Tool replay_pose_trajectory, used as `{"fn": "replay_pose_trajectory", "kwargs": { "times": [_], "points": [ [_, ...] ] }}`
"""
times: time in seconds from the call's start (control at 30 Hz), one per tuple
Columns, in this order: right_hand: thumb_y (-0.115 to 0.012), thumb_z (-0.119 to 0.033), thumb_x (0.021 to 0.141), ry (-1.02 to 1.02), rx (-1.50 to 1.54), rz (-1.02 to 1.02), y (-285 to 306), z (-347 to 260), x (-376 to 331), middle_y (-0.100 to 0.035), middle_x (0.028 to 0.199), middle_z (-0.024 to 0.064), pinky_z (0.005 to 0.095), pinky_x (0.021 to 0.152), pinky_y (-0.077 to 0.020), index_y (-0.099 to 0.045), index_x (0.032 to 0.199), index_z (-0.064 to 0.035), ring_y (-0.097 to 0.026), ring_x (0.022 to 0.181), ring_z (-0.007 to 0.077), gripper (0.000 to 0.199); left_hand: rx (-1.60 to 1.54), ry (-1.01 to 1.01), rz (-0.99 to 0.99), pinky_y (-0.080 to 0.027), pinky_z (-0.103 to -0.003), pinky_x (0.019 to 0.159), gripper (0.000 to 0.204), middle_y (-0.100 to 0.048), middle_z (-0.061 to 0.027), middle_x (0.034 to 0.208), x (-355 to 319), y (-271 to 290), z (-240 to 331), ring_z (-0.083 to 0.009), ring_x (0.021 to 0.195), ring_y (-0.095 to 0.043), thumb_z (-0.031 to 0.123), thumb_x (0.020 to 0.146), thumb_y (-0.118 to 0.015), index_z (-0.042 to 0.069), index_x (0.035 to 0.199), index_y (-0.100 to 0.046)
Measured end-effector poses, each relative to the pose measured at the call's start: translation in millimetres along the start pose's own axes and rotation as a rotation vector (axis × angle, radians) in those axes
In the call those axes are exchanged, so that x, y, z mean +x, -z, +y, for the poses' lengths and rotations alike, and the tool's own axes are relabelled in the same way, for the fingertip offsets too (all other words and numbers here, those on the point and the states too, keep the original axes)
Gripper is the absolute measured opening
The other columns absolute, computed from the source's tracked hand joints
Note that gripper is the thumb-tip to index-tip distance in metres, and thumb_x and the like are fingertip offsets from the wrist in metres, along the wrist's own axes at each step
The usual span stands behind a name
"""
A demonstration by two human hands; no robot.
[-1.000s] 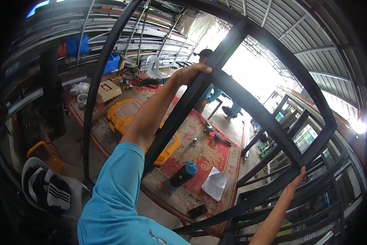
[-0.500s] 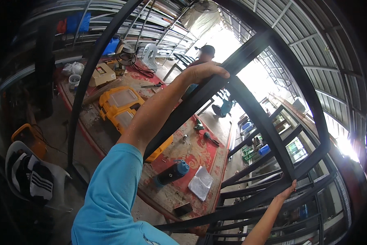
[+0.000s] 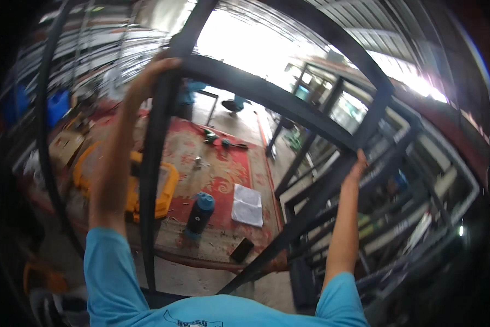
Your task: The person uses a miter saw to cut metal frame profiles to size. They measure the cut pieces with a tape measure and pencil, then fit them into a larger metal frame structure to check alignment. The process involves repeated cutting, measuring, and fitting of the metal components.
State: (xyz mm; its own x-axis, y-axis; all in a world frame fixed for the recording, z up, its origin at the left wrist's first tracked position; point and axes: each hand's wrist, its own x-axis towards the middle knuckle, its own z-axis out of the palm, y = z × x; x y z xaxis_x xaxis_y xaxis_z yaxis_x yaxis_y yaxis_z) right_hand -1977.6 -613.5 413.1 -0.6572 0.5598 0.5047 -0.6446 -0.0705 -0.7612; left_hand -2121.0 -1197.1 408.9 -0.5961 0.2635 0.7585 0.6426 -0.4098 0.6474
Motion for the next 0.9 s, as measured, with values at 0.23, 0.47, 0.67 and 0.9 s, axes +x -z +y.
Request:
{"fn": "replay_pose_trajectory", "kwargs": {
  "times": [0.23, 0.47, 0.67, 0.9],
  "points": [
    [-0.075, -0.035, 0.079, -0.026, 0.281, -0.243, 35.3, 17.1, 24.4, -0.068, 0.106, 0.0111, 0.0357, 0.085, -0.0547, -0.063, 0.114, -0.0011, -0.067, 0.092, 0.0242, 0.050, 0.120, 0.060, 0.042, -0.051, -0.030, 0.078, 0.056, -0.066, -0.0121, 0.104, 2.5, -12.2, -1.0, -0.0181, 0.091, -0.064, 0.044, 0.091, -0.058, -0.005, 0.118, -0.058],
    [-0.075, -0.031, 0.080, -0.013, 0.271, -0.304, 16.8, 4.8, -2.8, -0.071, 0.093, 0.0074, 0.0295, 0.074, -0.0548, -0.068, 0.103, -0.0044, -0.068, 0.080, 0.0173, 0.035, 0.172, 0.153, 0.071, -0.049, -0.027, 0.071, 0.051, -0.064, -0.0048, 0.092, -13.1, -34.7, 15.5, -0.0131, 0.079, -0.060, 0.048, 0.093, -0.056, 0.001, 0.113, -0.061],
    [-0.076, -0.026, 0.080, -0.023, 0.349, -0.427, 21.8, 19.1, 24.0, -0.070, 0.095, 0.0053, 0.0289, 0.080, -0.0539, -0.068, 0.105, -0.0038, -0.067, 0.086, 0.0140, 0.034, 0.096, 0.334, 0.221, -0.054, -0.033, 0.070, 0.055, -0.067, -0.0057, 0.090, 0.4, 51.9, -8.3, -0.0171, 0.077, -0.064, 0.056, 0.090, -0.059, 0.005, 0.112, -0.062],
    [-0.080, -0.022, 0.077, -0.046, 0.419, -0.461, 18.5, 12.0, 15.9, -0.069, 0.095, 0.0050, 0.0245, 0.078, -0.0520, -0.067, 0.107, -0.0043, -0.065, 0.085, 0.0119, 0.037, 0.072, 0.260, 0.178, -0.052, -0.031, 0.074, 0.054, -0.066, -0.0063, 0.096, -6.1, 30.9, 0.1, -0.0179, 0.084, -0.064, 0.053, 0.092, -0.057, 0.005, 0.117, -0.060]
  ]
}}
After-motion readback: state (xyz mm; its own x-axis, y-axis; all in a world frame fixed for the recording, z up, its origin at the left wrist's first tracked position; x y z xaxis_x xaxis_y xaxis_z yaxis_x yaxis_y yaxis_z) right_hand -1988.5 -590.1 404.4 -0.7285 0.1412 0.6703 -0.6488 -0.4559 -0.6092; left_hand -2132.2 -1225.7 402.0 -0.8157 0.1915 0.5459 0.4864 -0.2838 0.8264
